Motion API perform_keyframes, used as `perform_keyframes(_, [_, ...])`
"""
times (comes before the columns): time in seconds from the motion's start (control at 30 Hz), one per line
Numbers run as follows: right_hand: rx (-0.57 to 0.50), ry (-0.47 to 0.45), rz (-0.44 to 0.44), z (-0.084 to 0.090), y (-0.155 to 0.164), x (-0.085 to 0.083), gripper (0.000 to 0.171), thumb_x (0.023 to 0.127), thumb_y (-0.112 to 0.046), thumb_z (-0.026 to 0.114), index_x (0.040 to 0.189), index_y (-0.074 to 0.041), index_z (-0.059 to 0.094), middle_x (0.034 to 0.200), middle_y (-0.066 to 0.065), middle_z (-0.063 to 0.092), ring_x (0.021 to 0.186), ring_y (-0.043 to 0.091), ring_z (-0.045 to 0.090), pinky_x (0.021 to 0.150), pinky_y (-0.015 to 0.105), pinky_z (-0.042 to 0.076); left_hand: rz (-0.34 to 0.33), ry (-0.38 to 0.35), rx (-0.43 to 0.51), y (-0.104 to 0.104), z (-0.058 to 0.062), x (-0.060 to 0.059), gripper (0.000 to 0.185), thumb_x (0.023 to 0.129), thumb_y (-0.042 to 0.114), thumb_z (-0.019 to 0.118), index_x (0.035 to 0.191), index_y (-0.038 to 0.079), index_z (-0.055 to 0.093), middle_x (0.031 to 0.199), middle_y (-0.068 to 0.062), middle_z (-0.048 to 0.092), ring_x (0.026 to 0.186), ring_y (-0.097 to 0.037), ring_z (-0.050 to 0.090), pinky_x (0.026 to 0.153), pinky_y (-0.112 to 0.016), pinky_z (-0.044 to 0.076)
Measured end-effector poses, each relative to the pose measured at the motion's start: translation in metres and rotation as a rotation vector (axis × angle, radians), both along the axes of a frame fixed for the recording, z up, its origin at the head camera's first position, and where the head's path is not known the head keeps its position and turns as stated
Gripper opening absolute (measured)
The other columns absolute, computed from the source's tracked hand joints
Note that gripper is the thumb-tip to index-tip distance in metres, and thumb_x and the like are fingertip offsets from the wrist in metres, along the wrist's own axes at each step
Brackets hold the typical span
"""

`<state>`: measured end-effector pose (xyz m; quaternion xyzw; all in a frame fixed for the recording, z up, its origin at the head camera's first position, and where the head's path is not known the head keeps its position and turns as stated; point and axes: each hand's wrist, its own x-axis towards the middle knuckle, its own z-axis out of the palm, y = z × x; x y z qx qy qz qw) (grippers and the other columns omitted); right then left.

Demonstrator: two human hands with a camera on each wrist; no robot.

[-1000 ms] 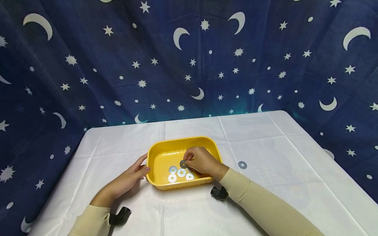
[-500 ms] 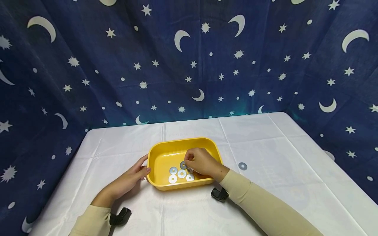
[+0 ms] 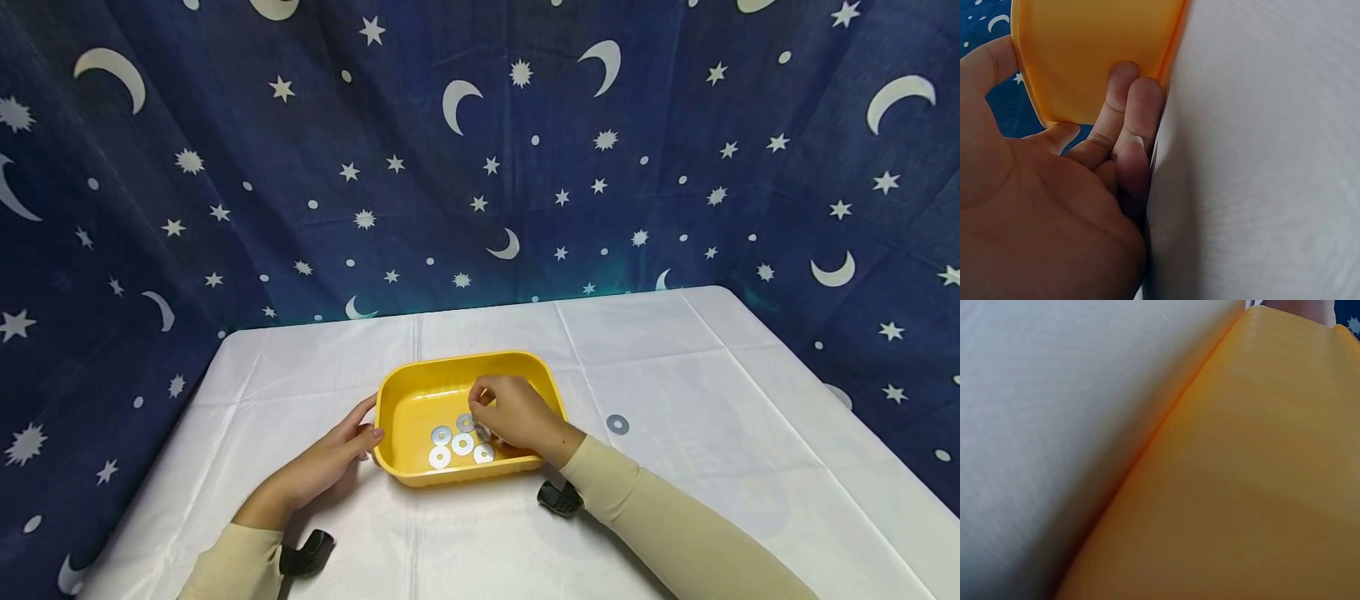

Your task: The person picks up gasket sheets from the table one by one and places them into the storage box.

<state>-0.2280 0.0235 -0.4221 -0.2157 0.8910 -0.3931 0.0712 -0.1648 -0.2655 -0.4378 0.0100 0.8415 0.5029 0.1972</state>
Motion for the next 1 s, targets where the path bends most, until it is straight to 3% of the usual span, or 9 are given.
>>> perform_keyframes(0.2, [-0.099, 0.319, -0.083, 0.010, 0.005, 0.006, 0.010, 0.092, -0.019, 0.067, 0.098, -0.013, 0.072, 0.089, -0.004, 0.073, 0.065, 0.007, 0.054, 0.063, 0.021, 0.048, -0.004, -0.008, 0.019, -0.001, -0.003, -0.001, 0.065, 0.104, 0.045, 0.046, 0.159, 0.032, 0.016, 0.132, -0.009, 0.059, 0.116, -0.024, 0.048, 0.098, -0.040, 0.035])
perform_keyframes(0.33, [-0.174, 0.422, -0.098, 0.017, 0.017, 0.015, 0.009, 0.090, -0.013, 0.067, 0.097, -0.011, 0.073, 0.086, -0.002, 0.071, 0.067, 0.008, 0.055, 0.063, 0.022, 0.049, -0.011, -0.013, 0.037, -0.001, -0.004, -0.001, 0.065, 0.104, 0.044, 0.046, 0.160, 0.033, 0.014, 0.130, -0.009, 0.059, 0.116, -0.024, 0.047, 0.097, -0.039, 0.034])
perform_keyframes(0.7, [-0.265, 0.421, -0.163, 0.024, 0.062, 0.032, 0.014, 0.090, 0.001, 0.064, 0.097, -0.008, 0.071, 0.087, 0.000, 0.067, 0.074, 0.010, 0.055, 0.065, 0.023, 0.049, -0.003, -0.009, 0.014, -0.003, -0.002, -0.001, 0.065, 0.104, 0.044, 0.046, 0.160, 0.032, 0.016, 0.134, -0.009, 0.058, 0.118, -0.023, 0.049, 0.099, -0.040, 0.035])
perform_keyframes(1.0, [-0.155, 0.315, -0.206, 0.024, 0.101, 0.016, 0.017, 0.092, -0.001, 0.059, 0.100, -0.009, 0.071, 0.089, 0.006, 0.068, 0.078, 0.015, 0.057, 0.070, 0.024, 0.049, -0.016, -0.007, 0.017, -0.003, -0.001, -0.001, 0.064, 0.104, 0.044, 0.046, 0.159, 0.033, 0.015, 0.133, -0.009, 0.058, 0.117, -0.023, 0.048, 0.098, -0.039, 0.035])
